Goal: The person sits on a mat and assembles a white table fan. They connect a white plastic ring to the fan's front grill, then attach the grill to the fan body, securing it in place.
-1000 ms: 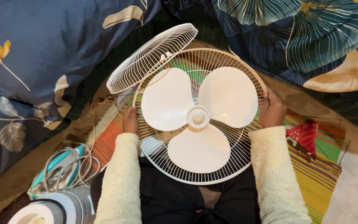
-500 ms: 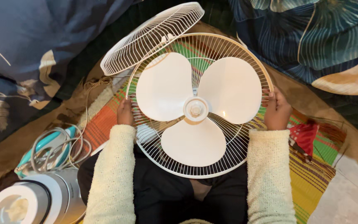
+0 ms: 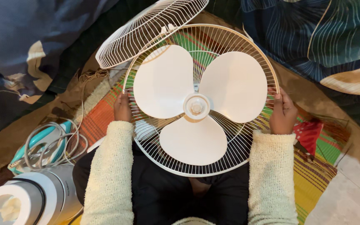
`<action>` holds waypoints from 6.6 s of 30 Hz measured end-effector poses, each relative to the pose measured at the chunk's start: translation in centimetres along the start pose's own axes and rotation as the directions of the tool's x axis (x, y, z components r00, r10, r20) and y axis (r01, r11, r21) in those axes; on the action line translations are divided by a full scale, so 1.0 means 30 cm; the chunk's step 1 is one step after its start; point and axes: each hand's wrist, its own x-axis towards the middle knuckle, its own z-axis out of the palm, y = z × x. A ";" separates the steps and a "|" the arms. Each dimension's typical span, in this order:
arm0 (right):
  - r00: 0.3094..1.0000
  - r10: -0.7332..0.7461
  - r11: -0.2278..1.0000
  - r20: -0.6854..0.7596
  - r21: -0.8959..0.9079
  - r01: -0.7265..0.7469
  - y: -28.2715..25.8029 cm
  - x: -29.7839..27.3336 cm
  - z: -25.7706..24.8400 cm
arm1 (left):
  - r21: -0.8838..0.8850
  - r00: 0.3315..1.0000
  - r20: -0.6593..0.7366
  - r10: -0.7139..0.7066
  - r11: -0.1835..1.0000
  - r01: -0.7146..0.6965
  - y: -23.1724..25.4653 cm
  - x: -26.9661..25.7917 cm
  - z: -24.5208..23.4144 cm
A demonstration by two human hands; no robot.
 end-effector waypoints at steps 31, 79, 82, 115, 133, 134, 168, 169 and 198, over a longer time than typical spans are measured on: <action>0.971 0.204 0.967 -0.125 0.183 -0.179 0.067 -0.243 -0.007 | -0.281 0.969 -0.074 -0.237 0.937 0.208 0.066 -0.249 -0.036; 0.999 -0.039 0.994 -0.031 -0.104 0.036 -0.007 -0.297 -0.003 | -0.249 0.934 0.349 -0.077 0.953 0.171 0.265 -0.281 0.015; 0.991 -0.133 0.955 -0.017 -0.271 0.124 -0.037 -0.319 0.002 | -0.179 0.930 0.361 -0.069 0.974 0.142 0.291 -0.291 0.019; 0.973 -0.227 0.845 -0.034 -0.505 0.179 -0.054 -0.290 0.035 | 0.322 0.962 0.258 0.085 0.932 -0.169 0.254 -0.333 0.023; 0.986 -0.062 0.948 -0.154 -0.319 0.010 0.057 -0.058 0.050 | 0.070 0.994 -0.002 0.111 0.991 -0.111 0.000 -0.435 0.077; 0.980 -0.155 0.913 -0.124 -0.397 0.095 0.046 -0.069 0.051 | 0.010 0.984 0.060 0.168 0.986 -0.169 -0.008 -0.491 0.068; 0.985 -0.164 0.813 0.054 -0.557 0.166 -0.119 -0.279 0.074 | 0.638 0.998 -0.050 -0.046 0.767 0.068 0.037 -0.556 -0.005; 0.977 -0.204 0.807 0.068 -0.553 0.207 -0.116 -0.288 0.077 | 0.641 0.998 -0.051 -0.044 0.765 0.067 0.030 -0.556 -0.008; 0.953 0.295 0.955 0.070 -0.006 -0.295 -0.256 -0.686 0.158 | 0.428 0.998 -0.024 -0.055 0.902 0.060 0.156 -0.574 0.004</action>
